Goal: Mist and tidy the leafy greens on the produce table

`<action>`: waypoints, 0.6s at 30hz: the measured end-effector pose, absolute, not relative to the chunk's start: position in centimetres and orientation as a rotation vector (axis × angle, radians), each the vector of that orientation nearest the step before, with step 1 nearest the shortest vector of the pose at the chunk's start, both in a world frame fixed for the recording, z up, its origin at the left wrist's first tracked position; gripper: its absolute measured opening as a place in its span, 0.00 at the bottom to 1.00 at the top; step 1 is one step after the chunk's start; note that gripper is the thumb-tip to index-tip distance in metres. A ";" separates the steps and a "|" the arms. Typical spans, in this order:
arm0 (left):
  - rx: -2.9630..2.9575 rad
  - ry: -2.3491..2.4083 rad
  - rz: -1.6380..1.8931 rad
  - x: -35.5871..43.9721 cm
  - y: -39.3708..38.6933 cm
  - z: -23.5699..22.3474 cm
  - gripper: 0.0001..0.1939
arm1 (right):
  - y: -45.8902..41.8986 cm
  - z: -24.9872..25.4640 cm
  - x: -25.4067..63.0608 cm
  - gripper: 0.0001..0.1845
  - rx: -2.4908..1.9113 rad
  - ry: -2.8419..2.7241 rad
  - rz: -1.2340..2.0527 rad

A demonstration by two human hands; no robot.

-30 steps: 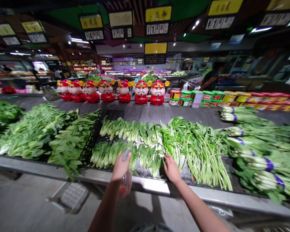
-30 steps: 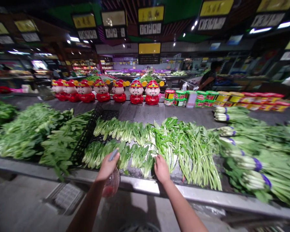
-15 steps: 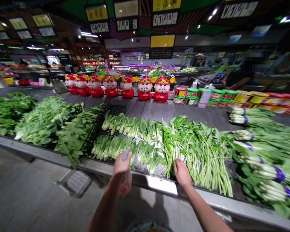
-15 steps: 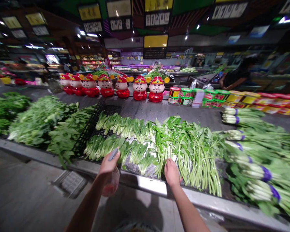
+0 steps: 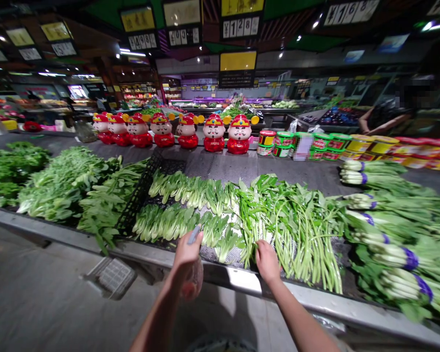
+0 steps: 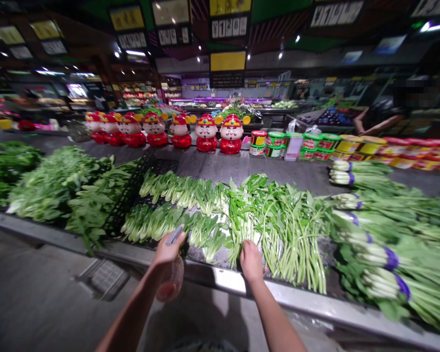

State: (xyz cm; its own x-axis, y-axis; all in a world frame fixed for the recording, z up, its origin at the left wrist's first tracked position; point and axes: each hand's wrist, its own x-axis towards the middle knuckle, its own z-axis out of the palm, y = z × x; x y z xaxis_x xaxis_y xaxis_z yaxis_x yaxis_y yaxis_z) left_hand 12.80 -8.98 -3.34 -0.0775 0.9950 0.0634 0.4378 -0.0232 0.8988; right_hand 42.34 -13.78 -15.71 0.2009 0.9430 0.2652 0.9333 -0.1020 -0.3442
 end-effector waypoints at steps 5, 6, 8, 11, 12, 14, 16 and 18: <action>1.551 1.597 1.016 12.7 -9.5 -3.8 0.22 | -13.8 -15.6 42.3 0.20 -2.029 -1.740 0.056; 1.572 1.587 1.021 12.7 -9.6 -3.7 0.23 | -13.9 -15.6 42.2 0.20 -2.023 -1.744 0.060; 1.608 1.562 1.041 13.0 -9.9 -3.4 0.23 | -13.9 -15.5 42.2 0.20 -2.015 -1.747 0.063; 1.607 1.528 1.069 13.7 -10.3 -3.1 0.23 | -13.9 -15.5 42.2 0.19 -2.010 -1.746 0.059; 1.595 1.516 1.078 13.9 -10.5 -3.1 0.23 | -13.9 -15.5 42.1 0.19 -2.009 -1.747 0.057; 1.573 1.494 1.092 14.4 -10.7 -3.2 0.23 | -13.9 -15.5 42.1 0.19 -2.008 -1.754 0.053; 1.555 1.489 1.096 14.8 -10.9 -3.5 0.23 | -13.9 -15.4 42.1 0.19 -2.014 -1.765 0.054; 1.541 1.497 1.087 15.0 -11.0 -3.8 0.22 | -13.9 -15.2 42.1 0.19 -2.030 -1.774 0.053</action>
